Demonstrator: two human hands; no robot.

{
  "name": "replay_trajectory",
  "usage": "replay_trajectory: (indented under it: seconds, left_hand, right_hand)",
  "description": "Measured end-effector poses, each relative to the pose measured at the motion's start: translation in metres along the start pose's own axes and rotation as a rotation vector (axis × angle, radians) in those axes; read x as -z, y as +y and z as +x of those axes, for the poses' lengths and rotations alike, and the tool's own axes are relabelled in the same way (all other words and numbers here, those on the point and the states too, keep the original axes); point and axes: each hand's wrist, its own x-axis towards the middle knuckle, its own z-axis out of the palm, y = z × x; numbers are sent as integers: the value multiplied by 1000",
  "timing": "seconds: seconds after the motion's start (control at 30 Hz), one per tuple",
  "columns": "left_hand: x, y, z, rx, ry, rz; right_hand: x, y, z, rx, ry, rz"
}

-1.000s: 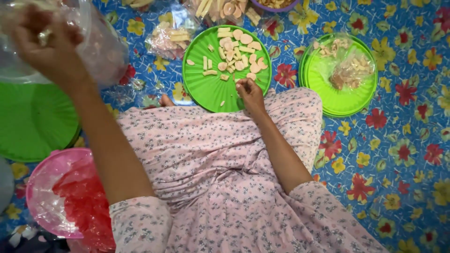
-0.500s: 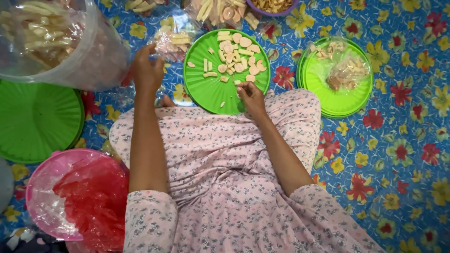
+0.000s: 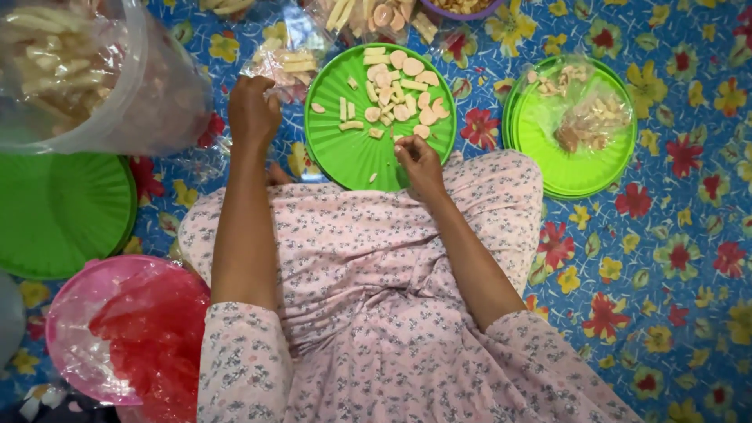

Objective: Packaging small food slices into plastic bags from a plate

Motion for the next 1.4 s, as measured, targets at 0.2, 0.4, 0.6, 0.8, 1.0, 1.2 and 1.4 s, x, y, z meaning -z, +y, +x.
replay_trajectory:
  seconds: [0.2, 0.4, 0.6, 0.8, 1.0, 1.2, 1.4]
  left_hand:
    - [-31, -22, 13, -180, 129, 154]
    - [-45, -9, 31, 13, 144, 278]
    - [-65, -13, 39, 117, 230, 335]
    - [-69, -11, 45, 263, 188, 161]
    - [-61, -5, 42, 333, 262, -117]
    - [-63, -16, 45, 355, 317, -466]
    - [-7, 24, 33, 286, 169, -694]
  right_hand:
    - [-2, -1, 4, -41, -4, -61]
    - [-3, 5, 9, -89, 11, -31]
    - [-3, 9, 12, -60, 3, 10]
    - [-4, -3, 11, -107, -12, -37]
    - [-3, -7, 8, -90, -14, -42]
    - [-3, -16, 2, -111, -1, -94]
    - [-2, -20, -4, -115, 6, -61]
